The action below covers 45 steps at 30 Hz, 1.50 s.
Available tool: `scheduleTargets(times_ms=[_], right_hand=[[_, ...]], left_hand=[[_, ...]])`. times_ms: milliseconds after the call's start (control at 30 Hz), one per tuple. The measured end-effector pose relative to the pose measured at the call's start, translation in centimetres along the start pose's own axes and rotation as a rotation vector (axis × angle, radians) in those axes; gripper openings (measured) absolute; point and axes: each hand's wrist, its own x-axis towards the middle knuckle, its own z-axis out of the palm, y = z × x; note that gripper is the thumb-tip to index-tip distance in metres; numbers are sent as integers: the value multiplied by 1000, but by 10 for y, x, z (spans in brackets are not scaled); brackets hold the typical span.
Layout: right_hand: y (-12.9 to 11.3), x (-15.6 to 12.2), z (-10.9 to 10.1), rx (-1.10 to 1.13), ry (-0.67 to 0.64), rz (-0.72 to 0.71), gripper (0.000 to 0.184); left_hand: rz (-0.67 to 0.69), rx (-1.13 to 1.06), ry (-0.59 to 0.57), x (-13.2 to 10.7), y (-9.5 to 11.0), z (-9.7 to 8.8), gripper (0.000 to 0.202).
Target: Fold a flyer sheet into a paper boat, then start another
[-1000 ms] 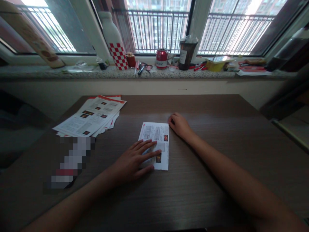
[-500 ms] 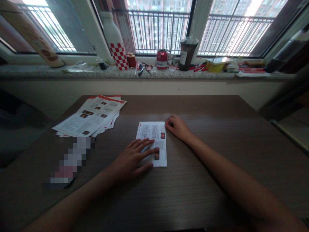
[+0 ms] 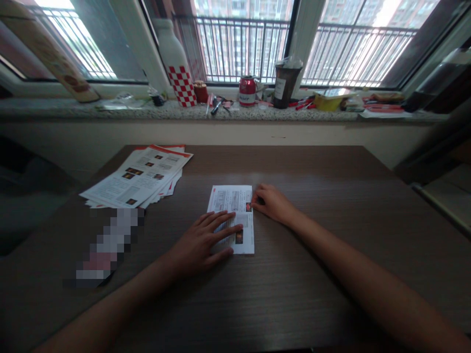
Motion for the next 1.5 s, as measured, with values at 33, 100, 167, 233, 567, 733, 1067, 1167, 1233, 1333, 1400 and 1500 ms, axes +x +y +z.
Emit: scheduleTargets(times_ms=[33, 100, 167, 233, 567, 733, 1067, 1167, 1233, 1333, 1400, 1500], right_hand=[[-4, -5, 0, 8, -18, -10, 12], [-10, -15, 1, 23, -42, -25, 13], [-15, -25, 2, 30, -48, -36, 12], [-20, -34, 3, 28, -51, -41, 11], [-49, -67, 5, 77, -156, -88, 4], [-62, -84, 6, 94, -176, -121, 3], [-59, -87, 0, 211, -135, -103, 6], [-58, -80, -1, 154, -61, -136, 24], [-59, -77, 1, 102, -53, -166, 34], [-59, -74, 7, 48, -69, -178, 42], [-58, -75, 11, 12, -80, -171, 46], [-55, -76, 14, -19, -89, -167, 44]], left_hand=[[-1, 3, -3, 0, 0, 0, 60], [-3, 10, -10, 0, 1, 0, 61], [-5, 15, -12, 0, 1, 0, 61], [-8, 15, -9, 0, 1, 1, 61], [-18, 32, -24, 1, 2, -1, 62], [-23, 18, -8, 0, 3, -2, 61], [-10, 19, -19, 1, -1, -1, 69], [-6, 10, -9, 1, -1, -1, 72], [-17, 20, -17, 1, 0, -1, 72], [-41, 40, -25, 1, 1, -3, 74], [-48, 45, -31, 1, 1, -4, 76], [-30, 41, -27, 0, -1, -7, 76]])
